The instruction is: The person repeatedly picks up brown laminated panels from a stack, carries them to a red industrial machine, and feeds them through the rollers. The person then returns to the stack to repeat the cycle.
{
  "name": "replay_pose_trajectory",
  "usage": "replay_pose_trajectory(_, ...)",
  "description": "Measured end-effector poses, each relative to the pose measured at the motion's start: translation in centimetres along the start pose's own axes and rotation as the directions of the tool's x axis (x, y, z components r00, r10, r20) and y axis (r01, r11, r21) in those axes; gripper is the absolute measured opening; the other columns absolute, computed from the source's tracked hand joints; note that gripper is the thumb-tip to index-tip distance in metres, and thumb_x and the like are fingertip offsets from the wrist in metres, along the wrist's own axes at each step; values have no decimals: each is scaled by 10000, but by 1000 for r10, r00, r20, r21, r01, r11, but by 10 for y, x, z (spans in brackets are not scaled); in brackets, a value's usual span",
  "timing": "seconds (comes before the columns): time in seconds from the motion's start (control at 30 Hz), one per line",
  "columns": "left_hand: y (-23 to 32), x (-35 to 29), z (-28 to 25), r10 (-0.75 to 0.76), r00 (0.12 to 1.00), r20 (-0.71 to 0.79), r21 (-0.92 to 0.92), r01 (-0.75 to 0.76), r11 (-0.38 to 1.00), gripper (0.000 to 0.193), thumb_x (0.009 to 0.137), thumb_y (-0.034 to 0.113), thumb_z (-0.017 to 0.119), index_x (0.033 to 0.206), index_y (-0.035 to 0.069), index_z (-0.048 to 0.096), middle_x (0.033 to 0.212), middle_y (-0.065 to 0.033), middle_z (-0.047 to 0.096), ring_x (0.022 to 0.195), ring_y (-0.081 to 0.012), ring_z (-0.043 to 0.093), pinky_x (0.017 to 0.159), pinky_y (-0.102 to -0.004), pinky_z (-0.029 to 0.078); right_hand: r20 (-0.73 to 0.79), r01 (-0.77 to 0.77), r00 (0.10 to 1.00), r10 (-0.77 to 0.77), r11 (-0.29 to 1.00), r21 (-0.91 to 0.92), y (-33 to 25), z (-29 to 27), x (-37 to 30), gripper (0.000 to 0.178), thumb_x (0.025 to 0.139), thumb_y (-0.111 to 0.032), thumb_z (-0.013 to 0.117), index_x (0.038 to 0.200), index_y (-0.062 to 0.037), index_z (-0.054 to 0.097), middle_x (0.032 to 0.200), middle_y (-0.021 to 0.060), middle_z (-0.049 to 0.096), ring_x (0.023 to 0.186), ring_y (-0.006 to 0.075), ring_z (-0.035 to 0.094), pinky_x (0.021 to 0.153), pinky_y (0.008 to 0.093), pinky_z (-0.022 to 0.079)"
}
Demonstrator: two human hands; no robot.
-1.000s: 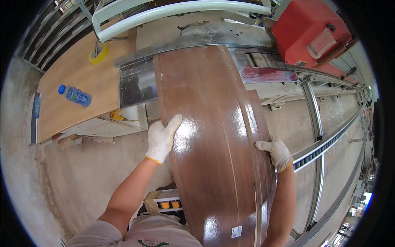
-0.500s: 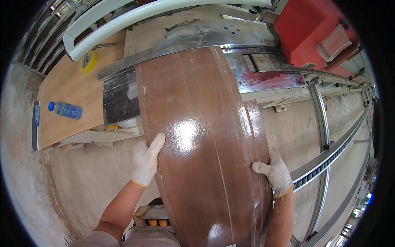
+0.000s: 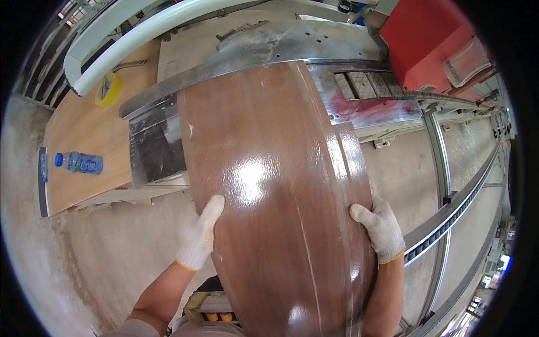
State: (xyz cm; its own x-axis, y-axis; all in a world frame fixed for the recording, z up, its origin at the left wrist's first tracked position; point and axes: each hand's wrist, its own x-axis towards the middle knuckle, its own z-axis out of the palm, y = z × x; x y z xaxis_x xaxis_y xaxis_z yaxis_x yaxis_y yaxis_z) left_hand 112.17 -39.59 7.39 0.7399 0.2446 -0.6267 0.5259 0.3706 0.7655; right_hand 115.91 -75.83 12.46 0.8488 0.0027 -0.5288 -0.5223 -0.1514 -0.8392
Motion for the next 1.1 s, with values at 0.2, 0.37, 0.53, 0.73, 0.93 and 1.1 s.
replay_pose_trajectory(0.2, -8, 2, -10, 132, 989, 63, 251, -143, 957, 489, 1097, 232, 739, 1485, -50, 644, 1466, -83, 667, 1316, -169, 624, 1137, -335, 494, -15, -31, 999, 30, 994, -101, -34, 12, 60, 552, 981, -330, 791, 1309, 105, 701, 1108, 127, 778, 916, 182, 729, 826, 344, 587)
replay_pose_trajectory(0.37, -4, -2, 0, 139, 990, 32, 35, -140, 990, 493, 1089, 281, 753, 1425, -72, 681, 1392, -98, 711, 1226, -160, 662, 1061, -335, 532, 60, 56, 997, -54, 998, -28, -55, 18, 93, 498, 980, -305, 793, 1290, 78, 723, 1063, 114, 782, 855, 158, 723, 793, 334, 581)
replay_pose_trajectory(0.53, 0, 0, 0, 209, 978, 15, 215, -207, 954, 437, 1077, 308, 762, 1273, -83, 759, 1173, -84, 780, 997, -140, 701, 891, -329, 567, -182, 162, 964, -196, 969, -188, -48, 18, 84, 542, 935, -292, 853, 1300, 82, 712, 1088, 114, 783, 915, 164, 720, 845, 340, 584)
replay_pose_trajectory(0.73, -11, 12, -10, 235, 972, 24, 255, -233, 938, 480, 1051, 414, 766, 1156, -52, 806, 1029, -66, 800, 901, -115, 679, 799, -336, 545, -29, 130, 988, -149, 931, -341, -21, 9, 41, 599, 900, -350, 873, 1274, 87, 706, 1100, 151, 786, 998, 214, 733, 925, 362, 582)
replay_pose_trajectory(0.93, -5, 7, -9, 150, 987, 65, 158, -159, 975, 417, 1053, 353, 773, 1130, -56, 787, 1013, -51, 776, 910, -114, 673, 793, -347, 551, 3, 3, 1000, -2, 995, -95, -18, 8, 40, 557, 901, -283, 869, 1295, 74, 699, 1133, 117, 770, 1002, 193, 717, 915, 343, 575)
replay_pose_trajectory(1.1, -1, 2, -1, 97, 993, 61, -20, -96, 995, 342, 1072, 219, 763, 1293, -41, 738, 1174, -42, 744, 1011, -136, 680, 879, -332, 559, 34, -8, 999, 7, 1000, 20, -33, 18, 53, 541, 923, -254, 843, 1324, 76, 689, 1149, 111, 766, 970, 190, 715, 916, 351, 574)
